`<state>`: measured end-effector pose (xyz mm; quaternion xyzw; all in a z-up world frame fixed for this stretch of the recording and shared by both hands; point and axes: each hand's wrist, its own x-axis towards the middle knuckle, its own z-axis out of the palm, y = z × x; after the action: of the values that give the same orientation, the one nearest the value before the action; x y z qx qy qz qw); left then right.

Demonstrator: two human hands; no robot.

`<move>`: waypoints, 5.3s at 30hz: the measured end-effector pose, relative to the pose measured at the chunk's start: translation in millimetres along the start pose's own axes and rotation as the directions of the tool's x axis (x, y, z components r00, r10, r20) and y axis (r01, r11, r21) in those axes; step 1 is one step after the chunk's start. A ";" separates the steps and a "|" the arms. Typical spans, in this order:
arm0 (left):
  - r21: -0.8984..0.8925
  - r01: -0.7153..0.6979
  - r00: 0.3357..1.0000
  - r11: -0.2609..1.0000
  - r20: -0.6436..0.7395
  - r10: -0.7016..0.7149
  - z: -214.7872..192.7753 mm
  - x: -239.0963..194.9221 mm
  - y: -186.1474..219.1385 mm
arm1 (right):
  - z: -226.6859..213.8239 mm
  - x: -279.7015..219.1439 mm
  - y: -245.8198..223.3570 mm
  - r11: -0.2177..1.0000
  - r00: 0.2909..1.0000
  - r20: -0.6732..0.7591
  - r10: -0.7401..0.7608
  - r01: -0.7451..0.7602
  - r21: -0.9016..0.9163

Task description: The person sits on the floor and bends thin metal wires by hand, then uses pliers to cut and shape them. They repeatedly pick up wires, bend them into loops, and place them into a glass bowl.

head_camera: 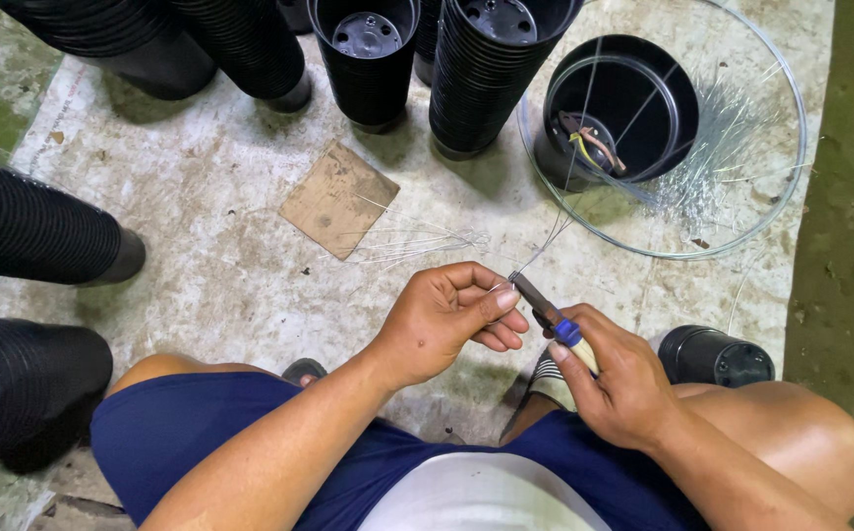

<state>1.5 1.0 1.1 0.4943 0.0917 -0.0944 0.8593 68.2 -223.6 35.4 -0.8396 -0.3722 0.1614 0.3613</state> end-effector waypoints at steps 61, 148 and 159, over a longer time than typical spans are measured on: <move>-0.290 0.010 0.997 0.957 -0.068 -0.031 24.2 9.4 -51.7 | -11.0 22.7 0.1 0.916 0.947 0.168 0.274 -0.310 0.255; 0.070 -0.233 0.781 0.970 -0.581 0.229 -70.0 38.9 -6.8 | 4.9 -40.0 72.1 0.753 0.854 0.094 0.512 -0.499 0.429; 0.163 -0.279 0.783 0.946 -0.532 0.322 -46.7 35.6 -5.5 | -13.6 -53.1 45.5 0.837 0.871 0.102 0.481 -0.491 0.242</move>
<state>31.5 36.2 -35.5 0.5405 0.2518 0.1867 0.7808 63.0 -290.6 11.8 -0.8484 -0.1290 0.3107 0.4087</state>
